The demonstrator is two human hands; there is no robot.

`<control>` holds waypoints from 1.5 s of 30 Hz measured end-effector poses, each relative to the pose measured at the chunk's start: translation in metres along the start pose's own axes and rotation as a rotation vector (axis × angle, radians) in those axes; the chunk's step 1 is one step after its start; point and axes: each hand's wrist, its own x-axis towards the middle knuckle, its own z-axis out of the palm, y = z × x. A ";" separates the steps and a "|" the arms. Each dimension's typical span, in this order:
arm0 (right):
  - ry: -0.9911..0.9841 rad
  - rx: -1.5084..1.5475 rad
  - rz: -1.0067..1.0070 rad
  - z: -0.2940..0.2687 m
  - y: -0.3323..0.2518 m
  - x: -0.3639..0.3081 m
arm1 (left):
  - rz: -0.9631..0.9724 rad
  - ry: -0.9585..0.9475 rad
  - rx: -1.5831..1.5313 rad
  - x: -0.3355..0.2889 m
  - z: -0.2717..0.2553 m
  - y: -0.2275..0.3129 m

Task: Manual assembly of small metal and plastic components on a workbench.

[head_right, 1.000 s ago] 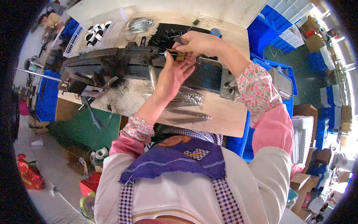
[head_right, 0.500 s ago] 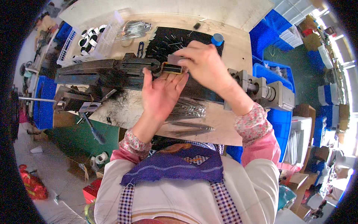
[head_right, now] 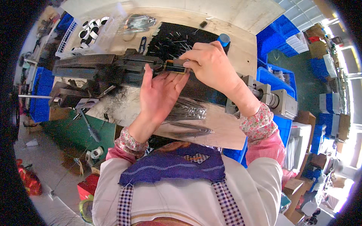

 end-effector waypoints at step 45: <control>-0.577 0.014 0.566 0.050 -0.024 -0.211 | -0.044 0.141 0.223 0.000 -0.041 -0.053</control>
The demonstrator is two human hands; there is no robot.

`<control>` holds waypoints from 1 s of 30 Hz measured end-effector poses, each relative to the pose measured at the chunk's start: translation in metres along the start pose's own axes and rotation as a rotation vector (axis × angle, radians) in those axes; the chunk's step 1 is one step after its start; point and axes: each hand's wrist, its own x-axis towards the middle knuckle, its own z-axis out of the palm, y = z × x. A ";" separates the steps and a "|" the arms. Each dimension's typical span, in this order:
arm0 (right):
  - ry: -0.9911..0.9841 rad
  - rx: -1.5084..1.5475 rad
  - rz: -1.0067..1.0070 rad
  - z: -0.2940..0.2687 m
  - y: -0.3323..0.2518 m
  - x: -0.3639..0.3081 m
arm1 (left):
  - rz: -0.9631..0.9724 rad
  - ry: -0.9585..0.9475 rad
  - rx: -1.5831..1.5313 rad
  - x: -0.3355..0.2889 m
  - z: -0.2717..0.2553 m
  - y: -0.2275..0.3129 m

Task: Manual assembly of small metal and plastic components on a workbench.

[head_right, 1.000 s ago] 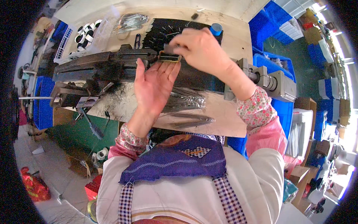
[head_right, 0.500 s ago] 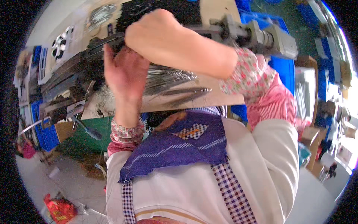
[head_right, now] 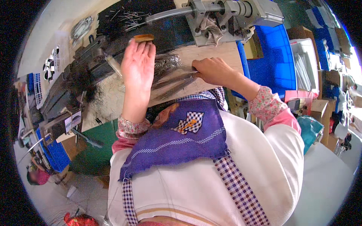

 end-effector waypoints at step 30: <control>0.630 0.626 -0.724 -0.096 -0.067 0.008 | 0.710 -0.085 1.497 -0.136 0.014 0.053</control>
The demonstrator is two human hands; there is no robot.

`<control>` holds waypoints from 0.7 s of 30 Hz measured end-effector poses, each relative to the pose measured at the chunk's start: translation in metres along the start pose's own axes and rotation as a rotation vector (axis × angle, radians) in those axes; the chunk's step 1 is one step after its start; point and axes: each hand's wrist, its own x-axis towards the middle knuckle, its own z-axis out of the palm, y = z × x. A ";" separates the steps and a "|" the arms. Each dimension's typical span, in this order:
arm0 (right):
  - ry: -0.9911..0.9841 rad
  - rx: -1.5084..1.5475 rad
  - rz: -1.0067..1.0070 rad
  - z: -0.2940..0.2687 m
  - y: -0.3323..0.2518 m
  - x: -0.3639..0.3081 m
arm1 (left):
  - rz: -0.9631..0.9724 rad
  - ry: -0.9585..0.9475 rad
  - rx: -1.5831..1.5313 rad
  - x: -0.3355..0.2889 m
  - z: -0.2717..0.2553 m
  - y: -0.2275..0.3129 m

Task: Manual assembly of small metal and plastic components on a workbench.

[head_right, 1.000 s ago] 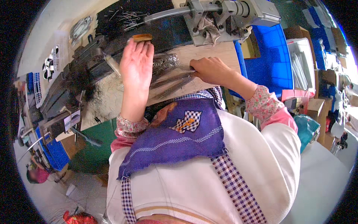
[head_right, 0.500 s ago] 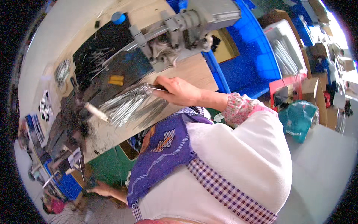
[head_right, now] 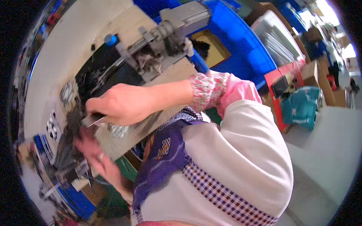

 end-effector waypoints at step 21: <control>-0.265 -0.753 -0.141 0.001 0.074 0.071 | -0.572 0.001 -1.832 0.073 -0.039 -0.006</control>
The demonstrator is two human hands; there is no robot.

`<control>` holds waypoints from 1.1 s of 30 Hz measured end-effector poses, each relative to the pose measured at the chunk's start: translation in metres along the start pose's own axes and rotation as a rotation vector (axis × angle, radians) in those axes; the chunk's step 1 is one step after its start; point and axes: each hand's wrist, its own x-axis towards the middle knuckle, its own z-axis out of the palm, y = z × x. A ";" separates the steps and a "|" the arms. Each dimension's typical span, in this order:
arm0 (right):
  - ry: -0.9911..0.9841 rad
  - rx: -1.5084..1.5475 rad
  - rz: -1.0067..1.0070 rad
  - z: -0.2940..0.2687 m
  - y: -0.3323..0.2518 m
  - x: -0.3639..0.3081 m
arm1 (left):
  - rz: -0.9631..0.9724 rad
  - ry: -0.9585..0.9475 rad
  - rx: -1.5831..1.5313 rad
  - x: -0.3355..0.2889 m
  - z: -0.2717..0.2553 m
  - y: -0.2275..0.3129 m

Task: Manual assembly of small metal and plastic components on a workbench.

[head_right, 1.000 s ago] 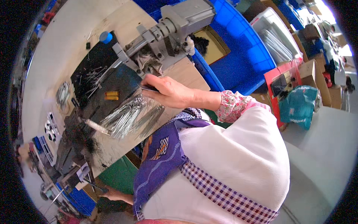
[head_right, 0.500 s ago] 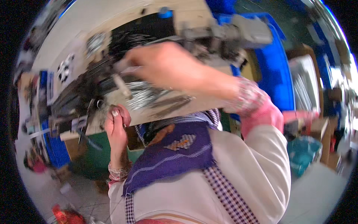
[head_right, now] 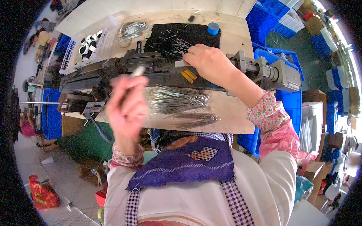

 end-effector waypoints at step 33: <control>0.129 0.407 -0.049 0.045 0.011 0.051 | 0.495 0.350 1.137 0.015 -0.066 -0.042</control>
